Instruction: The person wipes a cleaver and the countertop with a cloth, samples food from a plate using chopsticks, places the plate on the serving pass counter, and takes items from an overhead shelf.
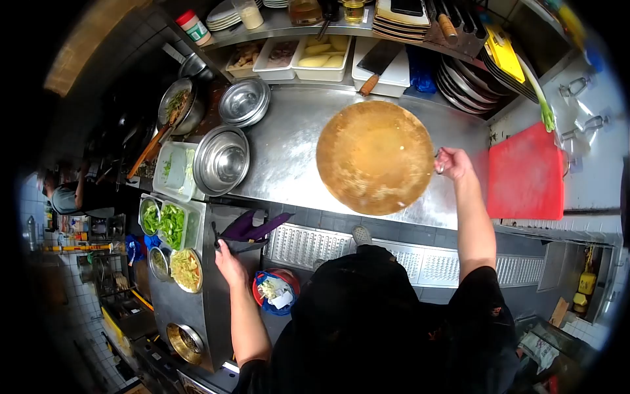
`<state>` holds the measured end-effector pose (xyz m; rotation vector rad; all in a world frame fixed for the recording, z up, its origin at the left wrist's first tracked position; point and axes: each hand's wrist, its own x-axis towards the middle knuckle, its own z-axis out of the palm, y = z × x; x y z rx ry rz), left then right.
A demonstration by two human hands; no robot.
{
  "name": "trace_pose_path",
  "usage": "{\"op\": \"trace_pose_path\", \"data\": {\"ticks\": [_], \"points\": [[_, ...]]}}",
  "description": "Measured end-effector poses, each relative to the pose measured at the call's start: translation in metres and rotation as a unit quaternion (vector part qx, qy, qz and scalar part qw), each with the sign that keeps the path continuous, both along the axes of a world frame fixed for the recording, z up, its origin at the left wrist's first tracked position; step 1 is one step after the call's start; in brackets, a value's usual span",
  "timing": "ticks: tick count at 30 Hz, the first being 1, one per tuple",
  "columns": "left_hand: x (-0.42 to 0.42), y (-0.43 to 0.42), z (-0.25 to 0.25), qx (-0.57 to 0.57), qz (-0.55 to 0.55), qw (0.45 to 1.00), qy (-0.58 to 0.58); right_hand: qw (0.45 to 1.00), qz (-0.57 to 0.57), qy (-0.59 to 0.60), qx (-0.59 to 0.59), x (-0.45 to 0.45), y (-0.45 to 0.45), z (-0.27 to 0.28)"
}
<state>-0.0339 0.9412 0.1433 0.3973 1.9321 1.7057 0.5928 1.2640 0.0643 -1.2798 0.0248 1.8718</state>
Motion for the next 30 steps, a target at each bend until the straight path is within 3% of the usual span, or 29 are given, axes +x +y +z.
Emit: {"op": "trace_pose_path", "data": {"ticks": [5,9,11,13,15,17,19,20,23,24,25,26,27,28,30], "points": [[0.053,0.04,0.022,0.039,-0.023,0.998,-0.036,0.989,0.032,-0.144,-0.017,0.082,0.017,0.004],[0.066,0.047,0.025,-0.006,-0.043,0.993,0.112,0.987,0.017,-0.161,-0.016,0.118,-0.006,-0.002],[0.064,0.042,0.026,-0.005,-0.099,0.994,0.038,0.982,-0.018,-0.184,-0.039,0.137,-0.014,-0.009],[0.084,0.056,0.047,-0.056,-0.124,0.988,0.071,0.97,-0.035,-0.238,-0.034,0.143,-0.027,-0.013],[0.109,0.08,0.058,-0.009,-0.159,0.985,0.072,0.946,-0.027,-0.324,0.003,0.148,-0.036,-0.014],[0.128,0.101,0.059,-0.031,-0.174,0.984,0.015,0.867,-0.084,-0.486,0.074,0.11,-0.05,0.017],[0.136,0.123,0.038,-0.109,-0.228,0.965,0.067,0.741,-0.081,-0.646,0.166,0.08,-0.056,0.034],[0.149,0.14,0.037,-0.126,-0.26,0.957,0.033,0.767,-0.055,-0.617,0.165,0.098,-0.061,0.01],[0.184,0.197,-0.031,-0.054,-0.257,0.96,-0.095,0.666,-0.001,-0.718,0.204,0.053,-0.088,0.041],[0.19,0.214,-0.053,-0.064,-0.289,0.952,-0.074,0.673,0.037,-0.712,0.197,0.043,-0.101,0.054],[0.212,0.237,-0.045,-0.027,-0.279,0.955,-0.1,0.66,0.052,-0.724,0.195,0.033,-0.115,0.062],[0.219,0.258,-0.073,-0.024,-0.316,0.947,-0.044,0.647,0.068,-0.735,0.193,0.026,-0.13,0.069],[0.225,0.279,-0.092,-0.06,-0.354,0.928,0.1,0.649,0.08,-0.733,0.187,0.021,-0.145,0.076],[0.236,0.302,-0.101,-0.024,-0.38,0.904,0.192,0.641,0.088,-0.745,0.161,0.018,-0.161,0.075],[0.249,0.349,-0.122,0.049,-0.45,0.819,0.352,0.629,0.088,-0.757,0.154,0.026,-0.198,0.067]]}}
